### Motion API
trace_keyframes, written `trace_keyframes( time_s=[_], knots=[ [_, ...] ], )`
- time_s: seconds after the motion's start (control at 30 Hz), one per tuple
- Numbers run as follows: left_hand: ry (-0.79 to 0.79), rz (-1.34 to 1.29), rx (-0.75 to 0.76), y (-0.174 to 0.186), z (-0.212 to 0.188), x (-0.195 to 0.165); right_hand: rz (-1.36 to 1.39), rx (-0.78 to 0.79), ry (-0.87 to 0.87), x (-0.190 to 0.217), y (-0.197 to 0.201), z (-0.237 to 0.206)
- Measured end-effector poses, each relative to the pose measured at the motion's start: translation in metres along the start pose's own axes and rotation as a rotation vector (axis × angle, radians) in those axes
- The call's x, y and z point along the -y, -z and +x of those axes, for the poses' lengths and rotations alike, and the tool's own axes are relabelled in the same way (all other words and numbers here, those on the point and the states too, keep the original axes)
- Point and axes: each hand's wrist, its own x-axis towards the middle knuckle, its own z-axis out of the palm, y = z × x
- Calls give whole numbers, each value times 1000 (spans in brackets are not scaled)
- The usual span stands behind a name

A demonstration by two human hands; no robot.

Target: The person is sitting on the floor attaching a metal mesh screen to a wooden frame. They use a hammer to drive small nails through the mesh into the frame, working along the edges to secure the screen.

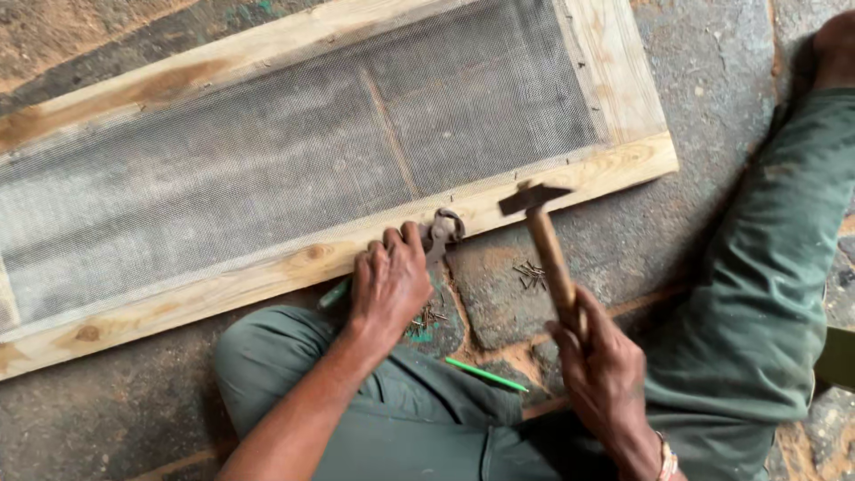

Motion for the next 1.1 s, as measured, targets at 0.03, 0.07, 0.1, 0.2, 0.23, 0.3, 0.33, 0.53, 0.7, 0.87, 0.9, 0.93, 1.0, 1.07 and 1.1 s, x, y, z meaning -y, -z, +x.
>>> trace_keyframes(
  time_s=[0.03,0.07,0.1,0.2,0.23,0.3,0.33,0.53,0.7,0.87,0.9,0.93,1.0,1.07,1.1],
  knots=[
    [-3,14,19,-1,1,3,-96,-125,197,1,1,-3],
    [-6,28,40,-2,1,5,-109,-147,228,3,2,-5],
    [-2,18,68,-2,2,7,-122,-172,265,6,3,-6],
    [3,-2,107,-4,2,7,-215,-206,390,13,-4,-3],
    [3,1,96,-4,2,7,-252,-209,436,15,-7,-1],
    [11,6,103,-6,3,7,-286,-34,328,15,-14,2],
    [19,6,125,-7,4,9,-304,53,272,14,-15,3],
    [18,-21,162,-17,4,13,-246,-216,453,4,-16,-1],
    [16,-22,137,-21,5,14,-342,-77,411,6,-20,2],
    [30,-30,76,-18,4,12,-274,-152,423,11,-18,-4],
    [41,-53,92,-16,5,12,-256,-176,433,11,-18,-4],
    [51,-75,101,-15,5,12,-239,-206,447,10,-19,-4],
    [58,-96,122,-10,6,13,-116,-202,366,8,-20,-4],
    [53,-96,153,-5,4,15,117,-113,107,3,-18,-3],
    [53,-139,161,-3,1,17,289,-33,-115,0,-16,-2]
  ],
)
